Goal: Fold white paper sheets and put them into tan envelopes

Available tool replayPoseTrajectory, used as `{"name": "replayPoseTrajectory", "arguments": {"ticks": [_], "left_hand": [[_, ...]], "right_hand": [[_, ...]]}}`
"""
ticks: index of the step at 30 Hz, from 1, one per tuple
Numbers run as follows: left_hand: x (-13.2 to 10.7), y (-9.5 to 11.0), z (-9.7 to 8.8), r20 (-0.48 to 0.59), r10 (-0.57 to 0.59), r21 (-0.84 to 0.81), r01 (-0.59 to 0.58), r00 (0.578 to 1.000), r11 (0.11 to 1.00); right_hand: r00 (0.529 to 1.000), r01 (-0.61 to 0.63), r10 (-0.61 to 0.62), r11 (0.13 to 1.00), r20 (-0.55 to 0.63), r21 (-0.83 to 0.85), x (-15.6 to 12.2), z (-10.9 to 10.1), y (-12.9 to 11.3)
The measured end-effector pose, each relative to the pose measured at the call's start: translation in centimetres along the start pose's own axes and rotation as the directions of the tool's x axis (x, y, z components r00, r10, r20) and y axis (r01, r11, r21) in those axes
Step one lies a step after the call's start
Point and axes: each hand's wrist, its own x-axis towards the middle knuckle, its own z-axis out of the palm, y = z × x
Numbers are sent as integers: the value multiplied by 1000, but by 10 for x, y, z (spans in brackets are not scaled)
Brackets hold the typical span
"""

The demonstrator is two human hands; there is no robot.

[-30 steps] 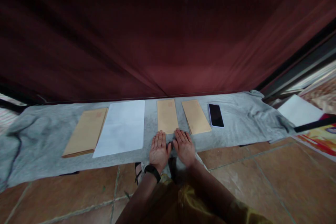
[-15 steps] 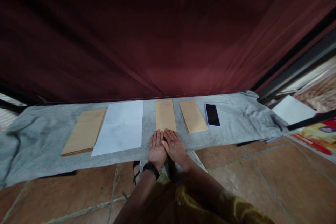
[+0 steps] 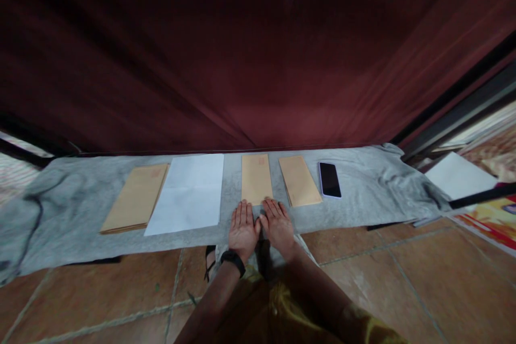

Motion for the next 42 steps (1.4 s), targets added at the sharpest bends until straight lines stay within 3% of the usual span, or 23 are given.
{"name": "replayPoseTrajectory", "arguments": {"ticks": [5,15,23,31,36,42], "left_hand": [[0,5,-3,15,-39,4,39,999,999],[13,20,-2,133,56,-54,-49,990,997],[6,5,-4,53,-21,-11,22,998,1000],[2,0,3,12,1,8,-2,1000,1000],[0,-2,8,7,8,28,-9,1000,1000],[1,-1,2,28,-18,17,17,999,1000]], "right_hand": [[1000,-17,17,1000,-3,-4,-1,0,2],[999,-17,18,1000,27,-10,0,2,4],[1000,-14,15,999,19,-34,-3,3,3],[999,-31,32,999,-20,19,5,2,-6],[996,78,-81,995,39,69,9,5,-12],[998,36,-37,999,48,31,7,5,-12]]}}
